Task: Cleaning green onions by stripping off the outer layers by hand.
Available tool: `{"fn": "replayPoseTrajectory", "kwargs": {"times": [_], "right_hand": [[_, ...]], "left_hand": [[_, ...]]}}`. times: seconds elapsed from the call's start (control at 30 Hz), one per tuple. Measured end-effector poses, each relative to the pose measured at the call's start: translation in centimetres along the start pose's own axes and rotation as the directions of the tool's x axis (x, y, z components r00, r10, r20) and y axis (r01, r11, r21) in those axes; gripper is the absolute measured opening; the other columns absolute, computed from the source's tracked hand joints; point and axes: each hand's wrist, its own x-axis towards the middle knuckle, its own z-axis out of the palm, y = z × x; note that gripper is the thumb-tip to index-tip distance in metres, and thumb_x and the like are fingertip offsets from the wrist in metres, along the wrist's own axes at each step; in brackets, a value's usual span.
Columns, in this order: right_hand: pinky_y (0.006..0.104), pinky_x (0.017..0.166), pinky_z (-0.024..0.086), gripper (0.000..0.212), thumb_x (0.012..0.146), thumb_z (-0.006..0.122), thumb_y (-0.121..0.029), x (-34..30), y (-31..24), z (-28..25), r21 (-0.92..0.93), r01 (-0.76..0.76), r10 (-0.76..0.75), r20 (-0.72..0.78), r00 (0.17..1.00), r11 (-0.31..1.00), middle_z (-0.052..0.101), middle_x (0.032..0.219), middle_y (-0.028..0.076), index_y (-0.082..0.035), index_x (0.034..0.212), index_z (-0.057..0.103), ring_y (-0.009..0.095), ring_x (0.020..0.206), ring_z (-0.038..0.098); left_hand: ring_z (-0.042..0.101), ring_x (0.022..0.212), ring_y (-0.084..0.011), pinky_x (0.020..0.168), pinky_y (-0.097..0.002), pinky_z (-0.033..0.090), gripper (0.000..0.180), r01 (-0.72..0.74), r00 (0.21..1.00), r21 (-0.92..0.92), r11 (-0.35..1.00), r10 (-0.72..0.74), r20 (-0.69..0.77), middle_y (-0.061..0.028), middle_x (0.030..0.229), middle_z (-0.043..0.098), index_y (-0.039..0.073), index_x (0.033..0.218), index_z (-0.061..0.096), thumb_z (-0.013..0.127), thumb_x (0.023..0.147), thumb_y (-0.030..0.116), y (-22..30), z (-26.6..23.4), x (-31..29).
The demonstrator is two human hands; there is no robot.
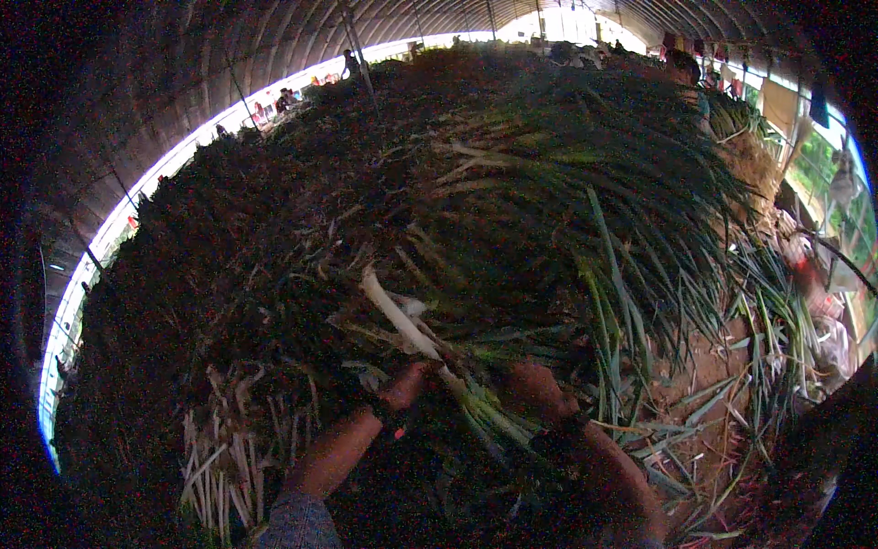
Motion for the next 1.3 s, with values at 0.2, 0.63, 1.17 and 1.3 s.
{"fn": "replayPoseTrajectory", "kwargs": {"times": [0.2,0.63,1.17,1.3], "right_hand": [[0.0517,0.075,0.053,0.033,0.087,0.065,-0.028,0.1,2.8,1.6,-0.074,0.095,-0.102,-0.101,0.99,0.993,0.07,0.093,0.021,-0.008,0.113,0.065,0.044,0.088,0.067],[0.0519,0.074,0.054,0.037,0.082,0.066,-0.021,1.2,0.4,0.1,-0.029,0.112,-0.116,-0.21,0.971,0.993,0.069,0.094,0.022,-0.008,0.117,0.064,0.044,0.087,0.066],[0.0531,0.071,0.052,0.042,0.082,0.071,-0.037,1.9,2.0,1.2,-0.011,0.026,-0.028,-0.167,0.986,1.0,0.068,0.092,0.023,-0.008,0.111,0.065,0.044,0.086,0.066],[0.052,0.069,0.052,0.035,0.087,0.067,-0.038,0.5,4.8,2.1,-0.025,0.123,-0.126,-0.236,0.964,0.992,0.067,0.091,0.023,-0.007,0.103,0.066,0.044,0.085,0.066]], "left_hand": [[0.057,0.093,-0.0143,0.083,-0.0311,0.046,0.038,-0.154,0.985,0.132,0.979,0.163,-0.062,-0.0025,0.103,0.064,0.008,0.115,0.065,0.065,0.095,0.04,-0.1,0.2,0.2],[0.054,0.095,-0.0113,0.086,-0.0311,0.042,0.041,-0.131,0.991,0.215,0.968,0.119,0.066,-0.0009,0.099,0.063,0.006,0.108,0.069,0.066,0.091,0.043,-0.6,2.9,-0.1],[0.057,0.099,-0.012,0.087,-0.0331,0.046,0.047,-0.097,0.994,0.308,0.947,0.105,-0.01,-0.0034,0.106,0.065,0.006,0.117,0.066,0.068,0.091,0.044,-1.5,2.8,-0.8],[0.056,0.095,-0.0128,0.082,-0.0343,0.046,0.045,-0.2,0.979,0.197,0.96,0.192,0.062,-0.004,0.106,0.064,0.005,0.116,0.065,0.067,0.092,0.043,-3.5,3.1,1.5]]}}
